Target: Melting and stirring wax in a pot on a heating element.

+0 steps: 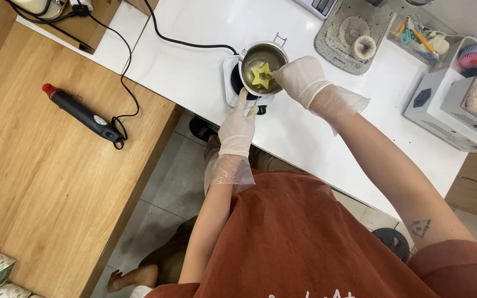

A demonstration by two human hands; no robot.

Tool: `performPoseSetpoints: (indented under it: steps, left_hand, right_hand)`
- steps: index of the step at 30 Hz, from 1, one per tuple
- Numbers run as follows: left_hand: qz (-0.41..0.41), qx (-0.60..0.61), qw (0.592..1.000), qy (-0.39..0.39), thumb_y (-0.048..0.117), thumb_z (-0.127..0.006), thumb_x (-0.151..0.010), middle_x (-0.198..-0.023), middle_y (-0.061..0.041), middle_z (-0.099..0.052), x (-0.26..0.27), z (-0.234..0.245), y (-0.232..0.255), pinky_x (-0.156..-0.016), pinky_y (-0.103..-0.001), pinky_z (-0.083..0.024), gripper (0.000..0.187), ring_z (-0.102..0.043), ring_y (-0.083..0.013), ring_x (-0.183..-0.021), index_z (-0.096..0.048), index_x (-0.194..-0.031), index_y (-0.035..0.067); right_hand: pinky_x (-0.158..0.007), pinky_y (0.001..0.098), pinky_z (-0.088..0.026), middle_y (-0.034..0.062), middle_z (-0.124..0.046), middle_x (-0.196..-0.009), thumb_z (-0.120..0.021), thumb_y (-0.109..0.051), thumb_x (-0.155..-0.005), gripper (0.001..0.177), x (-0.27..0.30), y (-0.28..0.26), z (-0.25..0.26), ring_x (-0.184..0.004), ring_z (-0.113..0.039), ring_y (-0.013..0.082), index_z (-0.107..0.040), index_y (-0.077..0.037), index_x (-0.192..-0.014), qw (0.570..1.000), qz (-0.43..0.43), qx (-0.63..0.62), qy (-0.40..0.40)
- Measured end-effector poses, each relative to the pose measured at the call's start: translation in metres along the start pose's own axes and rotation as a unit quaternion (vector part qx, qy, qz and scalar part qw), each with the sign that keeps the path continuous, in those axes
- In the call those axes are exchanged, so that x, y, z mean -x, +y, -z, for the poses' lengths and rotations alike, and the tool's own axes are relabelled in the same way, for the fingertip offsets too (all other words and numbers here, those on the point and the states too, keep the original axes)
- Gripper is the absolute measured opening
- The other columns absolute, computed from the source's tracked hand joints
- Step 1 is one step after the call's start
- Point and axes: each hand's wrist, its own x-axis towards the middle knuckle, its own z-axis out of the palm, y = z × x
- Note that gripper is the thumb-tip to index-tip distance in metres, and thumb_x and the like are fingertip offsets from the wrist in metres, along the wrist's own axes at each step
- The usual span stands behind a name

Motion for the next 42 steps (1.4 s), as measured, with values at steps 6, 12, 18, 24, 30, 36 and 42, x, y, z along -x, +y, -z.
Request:
performPoseSetpoints:
  steps: [6, 12, 18, 24, 30, 36, 42]
  left_hand:
    - [0.017, -0.009, 1.0, -0.016, 0.056, -0.055, -0.098, -0.103, -0.015, -0.076, 0.004, 0.005, 0.005, -0.081, -0.049, -0.056, 0.062, -0.073, -0.0364, -0.093, -0.035, -0.155, 0.044]
    - [0.004, -0.005, 1.0, 0.0, 0.055, -0.056, -0.097, -0.101, -0.015, -0.075, 0.006, 0.006, 0.005, -0.079, -0.049, -0.056, 0.062, -0.072, -0.0375, -0.091, -0.036, -0.154, 0.044]
    - [0.013, -0.012, 1.0, -0.013, 0.055, -0.055, -0.098, -0.096, -0.017, -0.075, 0.009, 0.013, 0.009, -0.077, -0.051, -0.056, 0.062, -0.072, -0.0388, -0.088, -0.035, -0.155, 0.044]
    - [-0.002, -0.006, 1.0, 0.007, 0.055, -0.056, -0.096, -0.094, -0.018, -0.075, 0.003, 0.002, 0.002, -0.074, -0.051, -0.055, 0.061, -0.072, -0.0398, -0.086, -0.037, -0.154, 0.044]
    - [0.019, -0.014, 1.0, -0.016, 0.057, -0.054, -0.097, -0.096, -0.019, -0.075, 0.006, 0.006, 0.006, -0.077, -0.052, -0.056, 0.062, -0.072, -0.0399, -0.088, -0.036, -0.155, 0.044]
    - [0.006, -0.009, 1.0, 0.0, 0.056, -0.055, -0.097, -0.1, -0.018, -0.074, 0.001, 0.002, 0.002, -0.078, -0.052, -0.055, 0.061, -0.071, -0.0404, -0.09, -0.038, -0.154, 0.044]
    - [0.012, -0.01, 1.0, -0.013, 0.055, -0.055, -0.097, -0.1, -0.017, -0.075, 0.006, 0.007, 0.006, -0.08, -0.051, -0.055, 0.062, -0.072, -0.0394, -0.092, -0.035, -0.155, 0.045]
  right_hand:
    - [-0.057, 0.0372, -0.055, 0.0037, -0.071, -0.069, -0.054, -0.03, -0.108, 0.026, 0.001, -0.002, 0.002, -0.063, -0.071, 0.0232, -0.076, -0.017, -0.105, 0.999, 0.005, 0.021, 0.029]
    - [-0.061, 0.0379, -0.054, 0.0036, -0.07, -0.068, -0.055, -0.027, -0.104, 0.024, 0.011, -0.004, 0.008, -0.06, -0.069, 0.022, -0.074, -0.017, -0.114, 0.999, 0.008, 0.03, 0.031]
    - [-0.063, 0.0387, -0.053, 0.0056, -0.07, -0.072, -0.06, -0.025, -0.101, 0.026, 0.024, 0.002, 0.007, -0.064, -0.069, 0.0227, -0.073, -0.017, -0.123, 0.998, 0.007, -0.013, 0.053]
    - [-0.067, 0.0393, -0.055, 0.0102, -0.074, -0.084, -0.066, -0.023, -0.097, 0.027, 0.028, 0.0, 0.0, -0.07, -0.07, 0.0264, -0.076, -0.016, -0.122, 0.982, -0.034, -0.148, 0.11]
    - [-0.074, 0.0356, -0.057, 0.0116, -0.078, -0.092, -0.063, -0.029, -0.101, 0.026, 0.028, -0.02, 0.026, -0.072, -0.07, 0.0235, -0.076, -0.021, -0.122, 0.872, -0.257, -0.416, -0.018]
    - [-0.075, 0.0332, -0.057, 0.007, -0.078, -0.092, -0.063, -0.032, -0.098, 0.027, 0.022, -0.013, -0.016, -0.072, -0.07, 0.0179, -0.077, -0.021, -0.12, 0.798, -0.321, -0.509, -0.018]
    - [-0.074, 0.0396, -0.057, 0.0115, -0.076, -0.091, -0.061, -0.027, -0.1, 0.028, 0.031, -0.016, -0.026, -0.076, -0.071, 0.027, -0.077, -0.022, -0.122, 0.934, -0.205, -0.29, 0.044]
